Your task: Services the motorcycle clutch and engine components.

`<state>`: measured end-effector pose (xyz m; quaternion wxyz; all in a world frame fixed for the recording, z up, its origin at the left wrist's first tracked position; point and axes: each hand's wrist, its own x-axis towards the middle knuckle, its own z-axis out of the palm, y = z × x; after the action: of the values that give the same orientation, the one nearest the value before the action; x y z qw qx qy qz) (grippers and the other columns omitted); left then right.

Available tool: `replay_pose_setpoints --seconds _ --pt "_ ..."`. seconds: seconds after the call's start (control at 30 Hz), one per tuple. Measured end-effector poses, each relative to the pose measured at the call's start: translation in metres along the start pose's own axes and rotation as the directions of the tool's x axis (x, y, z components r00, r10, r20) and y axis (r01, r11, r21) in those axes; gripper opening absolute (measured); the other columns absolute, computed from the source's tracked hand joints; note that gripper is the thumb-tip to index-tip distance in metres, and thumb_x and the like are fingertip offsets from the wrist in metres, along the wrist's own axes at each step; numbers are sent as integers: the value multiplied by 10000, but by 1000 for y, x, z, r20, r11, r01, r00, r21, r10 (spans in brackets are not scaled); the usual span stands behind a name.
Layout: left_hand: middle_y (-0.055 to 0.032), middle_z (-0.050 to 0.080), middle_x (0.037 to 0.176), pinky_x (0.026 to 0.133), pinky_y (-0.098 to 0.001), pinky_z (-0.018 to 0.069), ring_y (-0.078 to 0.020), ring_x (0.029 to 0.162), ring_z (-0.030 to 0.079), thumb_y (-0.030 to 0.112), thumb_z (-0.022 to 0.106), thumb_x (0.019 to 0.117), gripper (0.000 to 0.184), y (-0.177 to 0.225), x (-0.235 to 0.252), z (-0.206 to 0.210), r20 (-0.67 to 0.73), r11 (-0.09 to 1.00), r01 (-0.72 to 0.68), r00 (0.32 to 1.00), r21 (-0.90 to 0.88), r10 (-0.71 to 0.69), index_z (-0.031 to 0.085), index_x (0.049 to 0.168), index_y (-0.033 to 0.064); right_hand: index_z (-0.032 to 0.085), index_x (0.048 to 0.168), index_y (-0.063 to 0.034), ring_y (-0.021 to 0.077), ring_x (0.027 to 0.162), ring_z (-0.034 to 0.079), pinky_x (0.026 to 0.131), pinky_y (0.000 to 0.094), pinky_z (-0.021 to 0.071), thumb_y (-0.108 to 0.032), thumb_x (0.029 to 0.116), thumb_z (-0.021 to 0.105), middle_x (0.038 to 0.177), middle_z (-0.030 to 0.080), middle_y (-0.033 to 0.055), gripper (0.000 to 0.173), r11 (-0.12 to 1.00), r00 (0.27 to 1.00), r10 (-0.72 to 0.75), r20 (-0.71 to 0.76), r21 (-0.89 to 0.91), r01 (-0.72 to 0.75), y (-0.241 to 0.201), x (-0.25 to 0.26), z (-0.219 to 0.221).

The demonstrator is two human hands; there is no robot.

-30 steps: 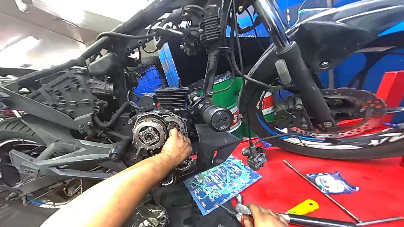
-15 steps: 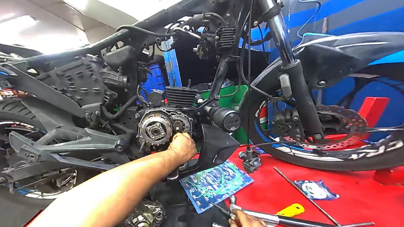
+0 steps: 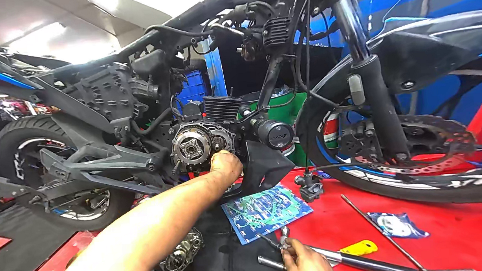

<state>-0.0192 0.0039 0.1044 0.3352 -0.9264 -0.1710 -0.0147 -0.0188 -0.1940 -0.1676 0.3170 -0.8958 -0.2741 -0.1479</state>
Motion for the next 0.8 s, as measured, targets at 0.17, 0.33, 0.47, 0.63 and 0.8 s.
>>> replay_pose_setpoints --seconds 0.17,0.33,0.47,0.63,0.8 --pt "-196 703 1171 815 -585 569 -390 1102 676 83 529 994 218 19 0 -14 88 868 322 946 -379 -313 715 1081 9 740 1173 -158 233 897 752 875 544 570 -327 923 628 933 784 22 322 998 1000 20 -2 52 -20 3 -5 -1" --pt "-204 720 1103 747 -612 576 -400 1024 703 138 610 952 176 19 -3 -26 203 678 506 854 -533 -478 721 1037 32 740 1179 -154 212 895 750 887 528 576 -323 934 629 924 782 15 318 991 999 6 32 131 -10 6 -16 -15" --pt "-195 723 1082 756 -625 579 -392 1015 707 186 690 887 171 18 1 -28 215 604 529 830 -596 -515 723 973 43 751 1158 -161 187 876 753 887 519 581 -326 931 631 907 784 -8 304 984 1000 -30 2 173 29 15 -22 -29" --pt "-193 725 1059 771 -616 583 -384 1003 713 288 704 881 245 17 9 -23 225 478 570 768 -668 -600 713 948 52 752 1153 -166 177 850 754 829 518 592 -310 930 630 910 787 -20 292 973 1000 9 -22 230 -3 29 -25 -43" --pt "-204 720 1072 835 -618 575 -375 1029 712 300 677 913 272 15 6 -10 271 199 533 675 -822 -686 710 993 43 751 1163 -176 157 833 755 794 499 607 -297 928 649 906 787 -28 283 951 998 59 3 305 -57 37 -29 -56"
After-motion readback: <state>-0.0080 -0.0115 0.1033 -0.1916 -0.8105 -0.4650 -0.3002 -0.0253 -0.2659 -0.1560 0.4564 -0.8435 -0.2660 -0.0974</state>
